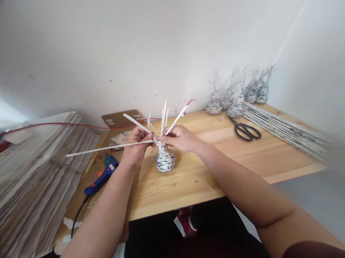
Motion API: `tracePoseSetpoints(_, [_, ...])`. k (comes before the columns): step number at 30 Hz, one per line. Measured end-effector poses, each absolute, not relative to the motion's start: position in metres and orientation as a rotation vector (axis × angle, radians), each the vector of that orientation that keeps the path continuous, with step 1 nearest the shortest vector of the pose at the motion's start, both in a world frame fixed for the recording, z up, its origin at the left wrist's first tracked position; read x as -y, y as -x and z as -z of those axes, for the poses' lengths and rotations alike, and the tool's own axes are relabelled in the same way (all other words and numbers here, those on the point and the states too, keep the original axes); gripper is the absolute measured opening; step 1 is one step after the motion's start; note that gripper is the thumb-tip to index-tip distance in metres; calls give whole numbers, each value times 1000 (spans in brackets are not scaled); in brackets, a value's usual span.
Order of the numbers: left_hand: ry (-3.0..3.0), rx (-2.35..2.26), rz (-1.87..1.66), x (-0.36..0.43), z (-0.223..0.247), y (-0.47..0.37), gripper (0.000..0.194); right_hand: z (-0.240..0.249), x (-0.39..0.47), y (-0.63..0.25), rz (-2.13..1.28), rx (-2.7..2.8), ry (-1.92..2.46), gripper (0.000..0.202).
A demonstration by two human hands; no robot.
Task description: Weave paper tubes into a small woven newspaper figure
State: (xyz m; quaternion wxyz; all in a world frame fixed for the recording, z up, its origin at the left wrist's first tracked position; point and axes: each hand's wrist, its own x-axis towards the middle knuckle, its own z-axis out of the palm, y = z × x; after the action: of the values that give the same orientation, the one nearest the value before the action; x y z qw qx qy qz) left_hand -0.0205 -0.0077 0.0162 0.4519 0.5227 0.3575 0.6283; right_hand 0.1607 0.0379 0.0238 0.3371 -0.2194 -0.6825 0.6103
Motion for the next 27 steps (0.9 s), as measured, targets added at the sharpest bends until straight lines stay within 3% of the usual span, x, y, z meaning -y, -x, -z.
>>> tracePoseSetpoints(16, [-1288, -1071, -1616, 9, -17, 17, 32, -18, -36, -157, -1470, 1791, 634, 36])
tracePoseSetpoints(27, [-875, -854, -1487, 10, -22, 20, 37, -12, -38, -153, -1381, 1681, 711, 34])
